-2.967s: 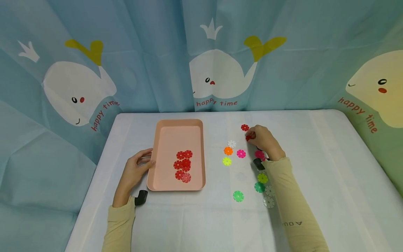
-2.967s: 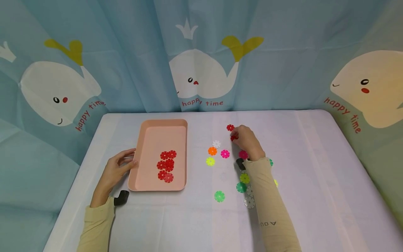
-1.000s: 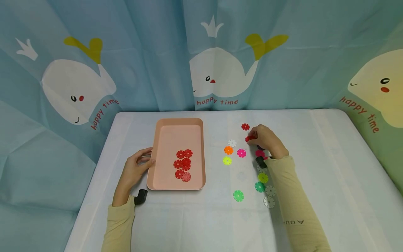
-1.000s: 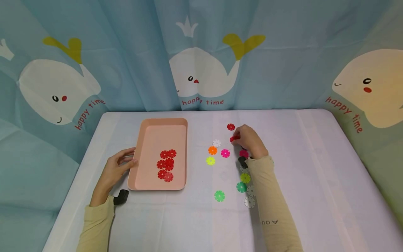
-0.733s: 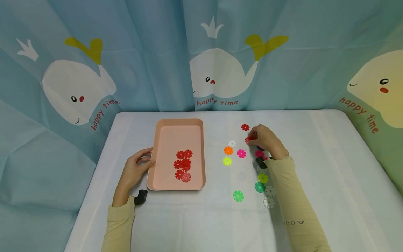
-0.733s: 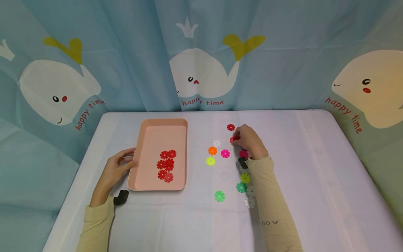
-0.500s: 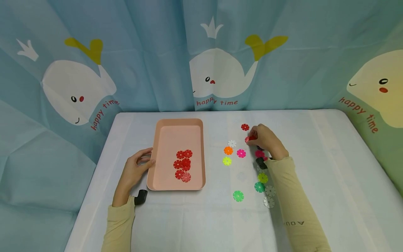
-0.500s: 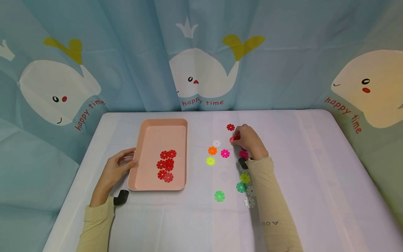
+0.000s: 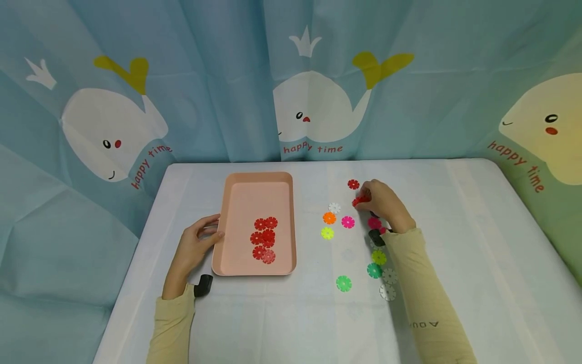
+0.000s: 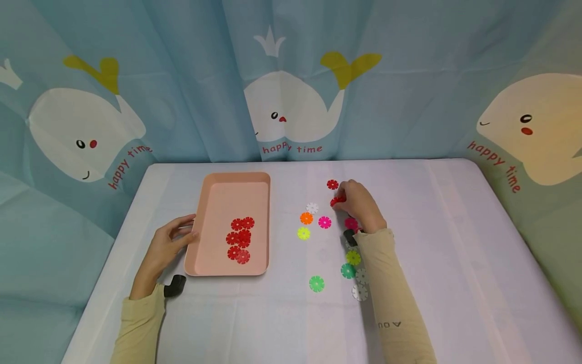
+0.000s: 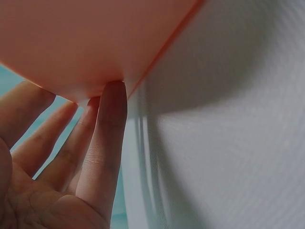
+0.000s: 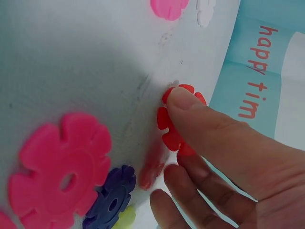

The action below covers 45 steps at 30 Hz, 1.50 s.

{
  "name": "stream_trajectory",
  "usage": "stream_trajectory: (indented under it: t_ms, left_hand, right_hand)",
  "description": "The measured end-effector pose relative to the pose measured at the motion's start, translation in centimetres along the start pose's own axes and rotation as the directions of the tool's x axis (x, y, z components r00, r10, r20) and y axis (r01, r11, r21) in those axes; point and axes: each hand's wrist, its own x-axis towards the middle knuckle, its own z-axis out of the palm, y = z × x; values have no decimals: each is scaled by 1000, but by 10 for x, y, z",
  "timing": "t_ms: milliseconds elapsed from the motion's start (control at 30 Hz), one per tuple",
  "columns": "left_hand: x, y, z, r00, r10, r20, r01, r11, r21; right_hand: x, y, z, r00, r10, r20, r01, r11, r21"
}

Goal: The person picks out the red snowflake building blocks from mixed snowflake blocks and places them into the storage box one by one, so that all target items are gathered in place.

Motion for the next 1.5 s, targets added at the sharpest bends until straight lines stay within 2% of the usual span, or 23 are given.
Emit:
stream_trajectory:
  t_ms: [233,800,1033,1500]
  left_hand:
    - [-1,1,-1,1000,-3,3,3,1000,7]
    - [1,-2,0,1000,1,1,-1,1000,24]
    - [-1,2,-1,1000,-1,7,1,1000,6]
    - [0,0,-1,1000,-2,12,2,1000,2]
  right_hand:
    - [-2,0,1,1000,-1,12,1,999,38]
    - [-7,-9,4,998,-40,-40,43,994,96]
    - [-8,-16,5,996,-79,-39,83,989,119]
    - [-10,-35,10,994,-108,-31,112,983,144]
